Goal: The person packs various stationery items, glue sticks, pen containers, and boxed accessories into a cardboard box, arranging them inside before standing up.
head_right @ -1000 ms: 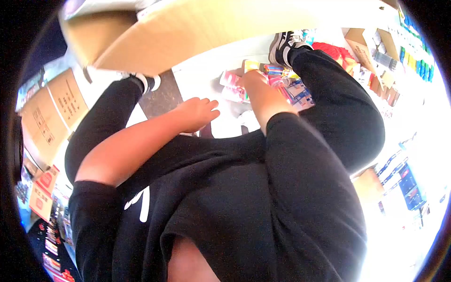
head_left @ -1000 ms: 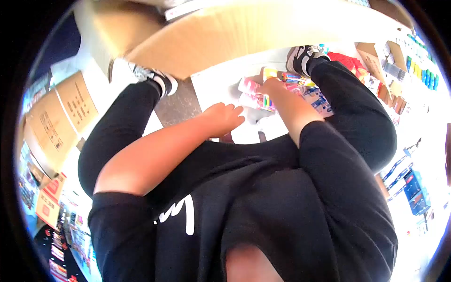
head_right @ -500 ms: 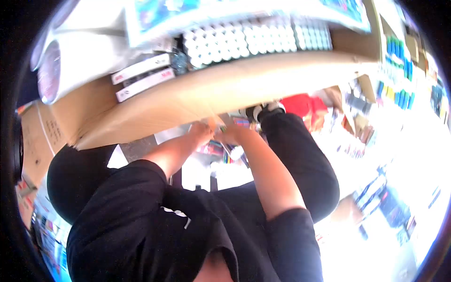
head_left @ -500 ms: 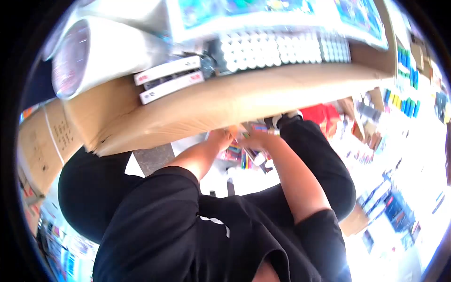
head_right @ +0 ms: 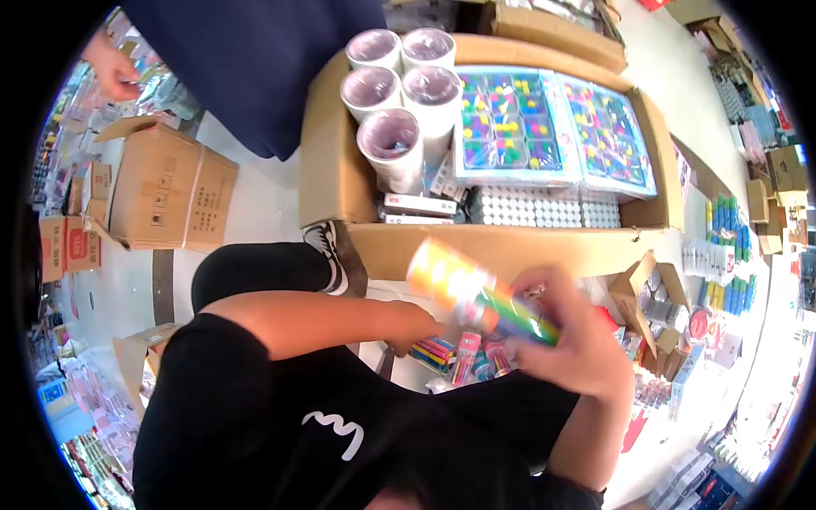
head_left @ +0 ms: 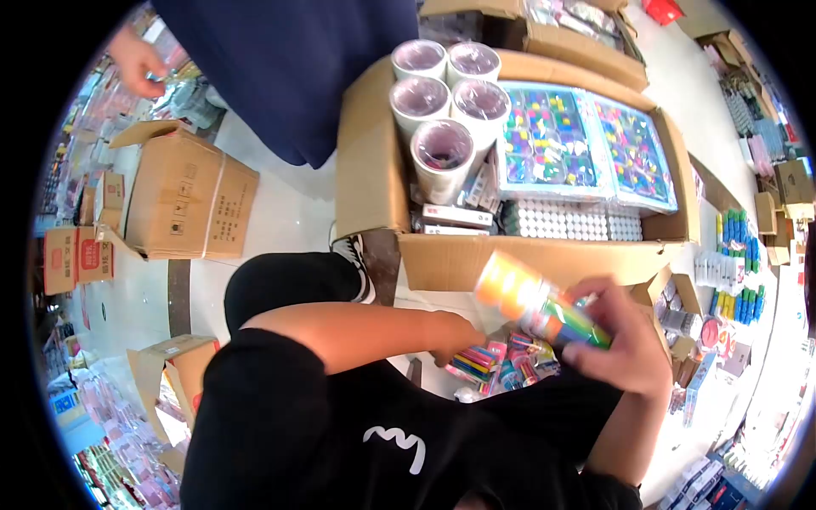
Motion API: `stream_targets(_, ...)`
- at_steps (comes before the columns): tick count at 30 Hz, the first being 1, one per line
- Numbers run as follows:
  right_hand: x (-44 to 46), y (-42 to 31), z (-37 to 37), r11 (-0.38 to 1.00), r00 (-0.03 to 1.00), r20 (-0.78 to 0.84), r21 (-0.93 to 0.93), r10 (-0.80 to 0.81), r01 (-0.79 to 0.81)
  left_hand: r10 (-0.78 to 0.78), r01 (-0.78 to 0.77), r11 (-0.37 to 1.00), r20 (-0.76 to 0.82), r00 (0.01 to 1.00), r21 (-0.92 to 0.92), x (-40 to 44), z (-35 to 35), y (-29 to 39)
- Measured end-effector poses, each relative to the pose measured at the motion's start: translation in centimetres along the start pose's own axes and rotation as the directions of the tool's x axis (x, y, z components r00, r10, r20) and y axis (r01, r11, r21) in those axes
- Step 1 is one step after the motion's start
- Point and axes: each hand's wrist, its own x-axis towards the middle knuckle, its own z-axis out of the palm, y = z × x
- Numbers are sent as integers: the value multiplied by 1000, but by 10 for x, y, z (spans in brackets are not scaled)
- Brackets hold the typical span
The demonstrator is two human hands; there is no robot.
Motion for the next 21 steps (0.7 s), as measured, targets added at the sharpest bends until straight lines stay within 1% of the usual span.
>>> stream_targets(1, 6, -10, 0, 998, 989, -134, -7, -62, 62, 7, -15, 997, -101, 995, -80, -35, -20, 17)
stream_targets(2, 20, -17, -2, 971, 935, -276, -147, -223, 188, 13, -45, 986, -200, 980, -159, -67, -37, 34)
stream_targets(3, 38, -23, -1, 948, 840, -449, -227, -305, 222, 11, -42, 989, -212, 977, -145, -94, -48, 43)
stream_targets(4, 53, -38, -1, 958, 794, -537, -193, -284, 212, -26, -78, 963, -379, 925, -257, -119, -59, 50)
stream_targets(5, 74, -42, -5, 931, 734, -573, -208, -365, 300, -78, -136, 925, -528, 846, -356, -144, -70, 54)
stream_targets(6, 96, -48, -8, 872, 636, -597, -350, -488, 341, -141, -215, 859, -618, 773, -465, -171, -80, 57)
stream_targets(7, 121, -48, -16, 850, 594, -608, -350, -527, 394, -215, -309, 773, -687, 694, -554, -189, -89, 56)
stream_targets(8, 141, -57, -15, 811, 512, -629, -476, -585, 342, -193, -542, 715, -870, 453, -441, -183, -89, 36)
stream_targets(9, 159, -66, -14, 737, 432, -604, -611, -670, 289, -201, -724, 640, -965, 167, -258, -174, -91, 16)
stream_targets(10, 186, -63, -23, 673, 383, -557, -661, -737, 333, -253, -738, 651, -967, 13, -179, -184, -107, 11)
stream_targets(11, 201, -71, -24, 594, 370, -486, -754, -792, 281, -303, -741, 664, -942, -144, -100, -195, -126, 5)
stream_targets(13, 242, -71, -40, 500, 409, -367, -816, -836, 290, -223, -652, 752, -895, -387, 95, -212, -158, -28)
stream_targets(15, 269, -71, -46, 399, 449, -242, -867, -860, 297, -145, -614, 769, -886, -440, 179, -234, -181, -56)
stream_targets(16, 277, -74, -41, 527, 535, -308, -786, -787, 323, -153, -585, 792, -872, -466, 174, -242, -190, -64)
stream_targets(17, 283, -80, -41, 525, 534, -307, -788, -788, 321, -151, -586, 791, -871, -467, 177, -244, -200, -71)
stream_targets(19, 294, -95, -44, 436, 565, -188, -832, -804, 344, -119, -482, 859, -850, -514, 172, -246, -221, -84)
stream_targets(20, 296, -106, -46, 325, 588, -101, -901, -802, 288, -121, -436, 891, -860, -496, 126, -244, -234, -96)
stream_targets(21, 300, -115, -47, 327, 597, -101, -902, -796, 283, -102, -466, 871, -874, -474, 152, -237, -246, -106)
